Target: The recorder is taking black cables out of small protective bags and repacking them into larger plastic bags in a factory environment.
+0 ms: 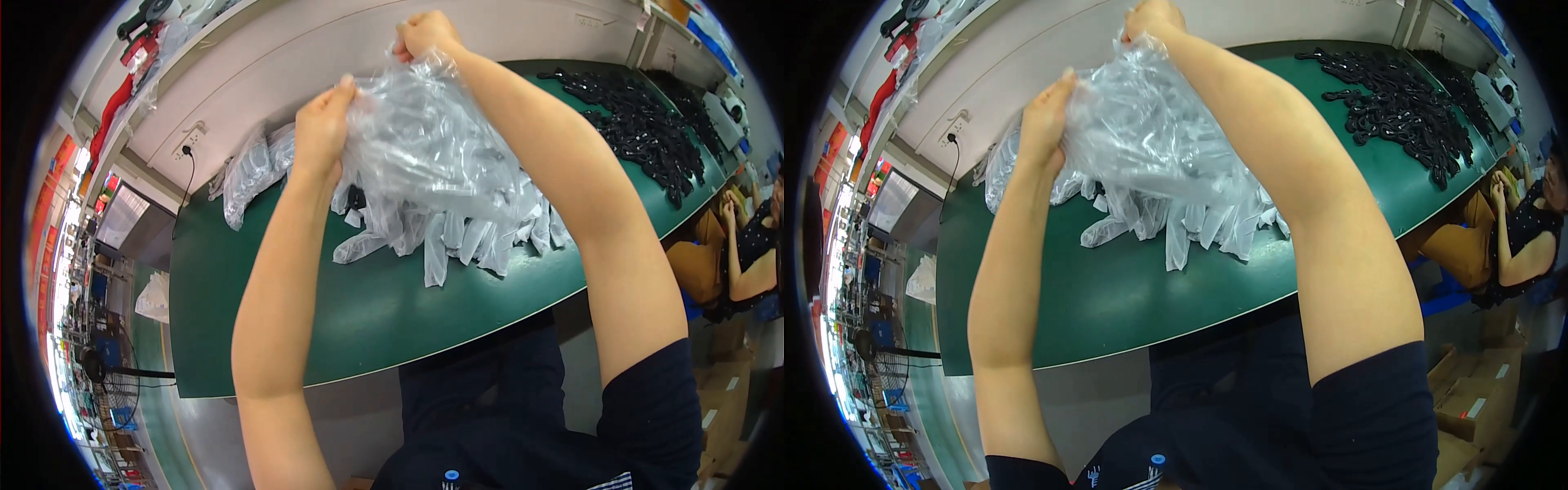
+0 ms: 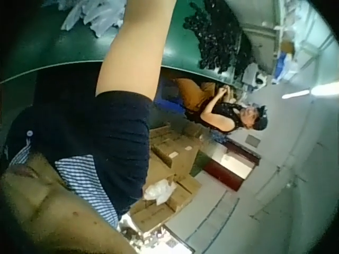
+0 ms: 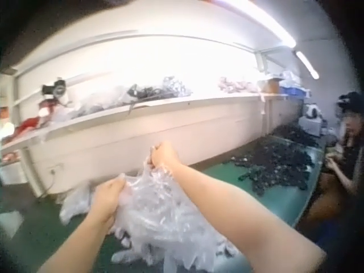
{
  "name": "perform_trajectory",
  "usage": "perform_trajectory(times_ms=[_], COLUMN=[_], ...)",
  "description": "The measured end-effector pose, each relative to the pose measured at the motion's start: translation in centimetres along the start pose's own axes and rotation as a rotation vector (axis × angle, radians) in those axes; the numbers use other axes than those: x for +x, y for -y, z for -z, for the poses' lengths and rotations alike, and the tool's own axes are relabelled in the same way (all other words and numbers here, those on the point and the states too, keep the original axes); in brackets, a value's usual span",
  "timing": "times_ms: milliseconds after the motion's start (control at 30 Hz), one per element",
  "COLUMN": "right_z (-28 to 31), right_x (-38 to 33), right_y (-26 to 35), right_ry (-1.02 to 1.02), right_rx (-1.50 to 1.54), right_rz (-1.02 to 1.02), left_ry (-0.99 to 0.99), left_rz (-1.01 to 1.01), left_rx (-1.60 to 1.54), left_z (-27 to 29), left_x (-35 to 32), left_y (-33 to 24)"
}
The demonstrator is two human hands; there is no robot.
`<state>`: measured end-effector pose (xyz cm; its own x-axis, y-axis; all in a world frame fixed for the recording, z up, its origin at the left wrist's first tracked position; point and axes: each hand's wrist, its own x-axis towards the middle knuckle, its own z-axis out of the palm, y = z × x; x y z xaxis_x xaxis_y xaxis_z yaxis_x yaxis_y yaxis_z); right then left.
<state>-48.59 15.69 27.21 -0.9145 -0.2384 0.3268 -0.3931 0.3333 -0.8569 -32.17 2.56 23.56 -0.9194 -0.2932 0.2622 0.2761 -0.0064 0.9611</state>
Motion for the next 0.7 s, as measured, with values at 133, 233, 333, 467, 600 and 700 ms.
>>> perform_trajectory(times_ms=[133, 233, 333, 467, 600, 700], right_z=[0.3, 3.6, 4.7, 2.9, 3.1, 3.8], right_x=[4.1, 9.8, 12.0, 7.1, 5.4, 5.3], right_y=[1.7, 0.1, -1.6, -0.5, 1.6, 3.0], right_ry=[-0.184, -0.549, -0.607, -0.311, -0.233, -0.284], right_rx=[-0.077, -0.187, -0.258, 0.129, 0.392, 0.323], right_rz=[0.075, 0.335, 0.417, 0.274, 0.215, 0.291], left_ry=[-0.016, -0.070, -0.139, -0.196, -0.145, -0.130], left_rz=[-0.027, -0.060, -0.120, -0.044, -0.104, -0.164], left_rx=[-0.107, -0.217, -0.230, -0.219, -0.076, -0.035], left_z=[0.6, 1.1, 1.1, 2.8, 4.8, 5.2], left_x=[2.4, 4.5, 6.6, 8.5, 11.3, 13.1], left_y=[-2.3, -3.1, -1.4, -0.3, -2.6, -3.6])
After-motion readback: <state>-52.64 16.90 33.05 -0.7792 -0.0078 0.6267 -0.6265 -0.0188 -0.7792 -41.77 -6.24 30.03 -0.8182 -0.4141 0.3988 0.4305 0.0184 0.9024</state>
